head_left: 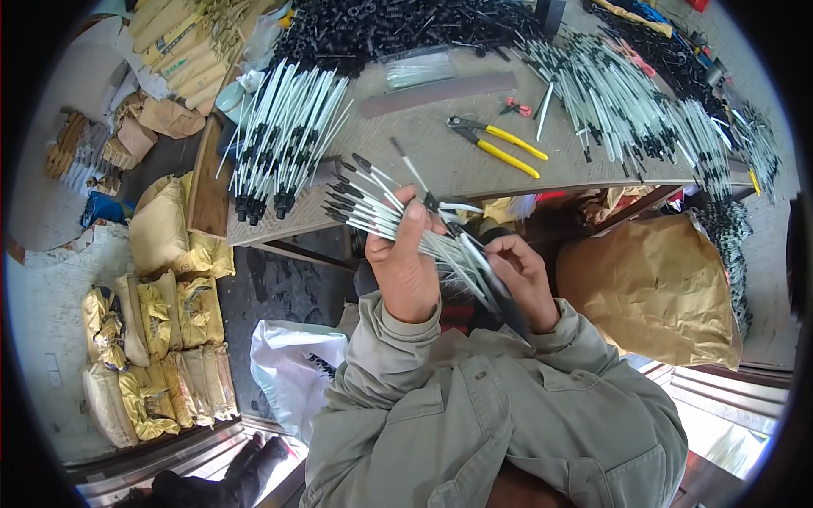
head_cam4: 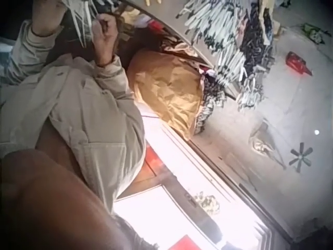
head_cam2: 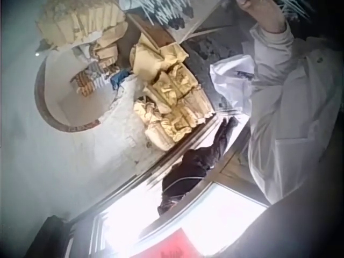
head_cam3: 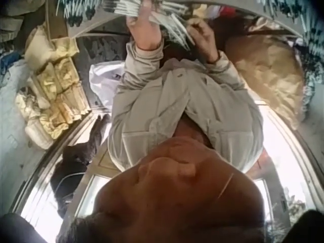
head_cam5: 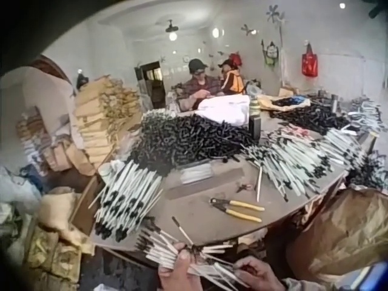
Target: Assembling and crimping bundles of wires into connectors at a production workbench.
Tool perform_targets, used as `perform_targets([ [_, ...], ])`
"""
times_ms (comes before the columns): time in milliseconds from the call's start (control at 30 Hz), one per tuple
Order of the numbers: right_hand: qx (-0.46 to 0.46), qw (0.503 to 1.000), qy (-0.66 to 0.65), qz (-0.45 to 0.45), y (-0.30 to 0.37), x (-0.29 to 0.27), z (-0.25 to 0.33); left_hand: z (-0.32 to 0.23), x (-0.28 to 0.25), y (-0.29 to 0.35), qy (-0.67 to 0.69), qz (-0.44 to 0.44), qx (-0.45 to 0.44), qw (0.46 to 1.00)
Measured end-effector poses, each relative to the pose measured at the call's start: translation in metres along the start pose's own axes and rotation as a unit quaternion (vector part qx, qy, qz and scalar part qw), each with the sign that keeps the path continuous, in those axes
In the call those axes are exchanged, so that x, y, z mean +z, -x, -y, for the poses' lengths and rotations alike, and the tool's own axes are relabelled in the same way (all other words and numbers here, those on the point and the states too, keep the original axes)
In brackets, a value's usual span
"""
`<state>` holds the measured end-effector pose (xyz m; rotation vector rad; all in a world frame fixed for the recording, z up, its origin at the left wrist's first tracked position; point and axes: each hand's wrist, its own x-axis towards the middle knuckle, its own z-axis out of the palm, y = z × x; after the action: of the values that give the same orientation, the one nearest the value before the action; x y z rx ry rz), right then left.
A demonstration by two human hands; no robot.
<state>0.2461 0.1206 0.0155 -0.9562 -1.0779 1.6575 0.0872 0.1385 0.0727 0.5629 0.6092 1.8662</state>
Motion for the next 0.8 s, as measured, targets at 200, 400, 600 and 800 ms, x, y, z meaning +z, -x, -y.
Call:
perform_targets([
  [200, -0.370, 0.881, 0.276, -0.108, -0.013, -0.006, 0.031, -0.020, 0.010, 0.014, -0.117, 0.041, -0.146, 0.982],
  [400, -0.459, 0.786, 0.414, -0.020, -0.027, 0.027, 0.085, -0.008, 0.007, 0.025, -0.121, 0.147, -0.163, 0.968],
  [600, -0.440, 0.825, 0.354, -0.001, -0.029, 0.032, 0.075, 0.002, -0.003, 0.029, -0.187, 0.168, -0.128, 0.959],
  [800, -0.416, 0.843, 0.341, 0.019, -0.028, 0.024, 0.071, 0.005, -0.005, 0.028, -0.218, 0.151, -0.155, 0.952],
])
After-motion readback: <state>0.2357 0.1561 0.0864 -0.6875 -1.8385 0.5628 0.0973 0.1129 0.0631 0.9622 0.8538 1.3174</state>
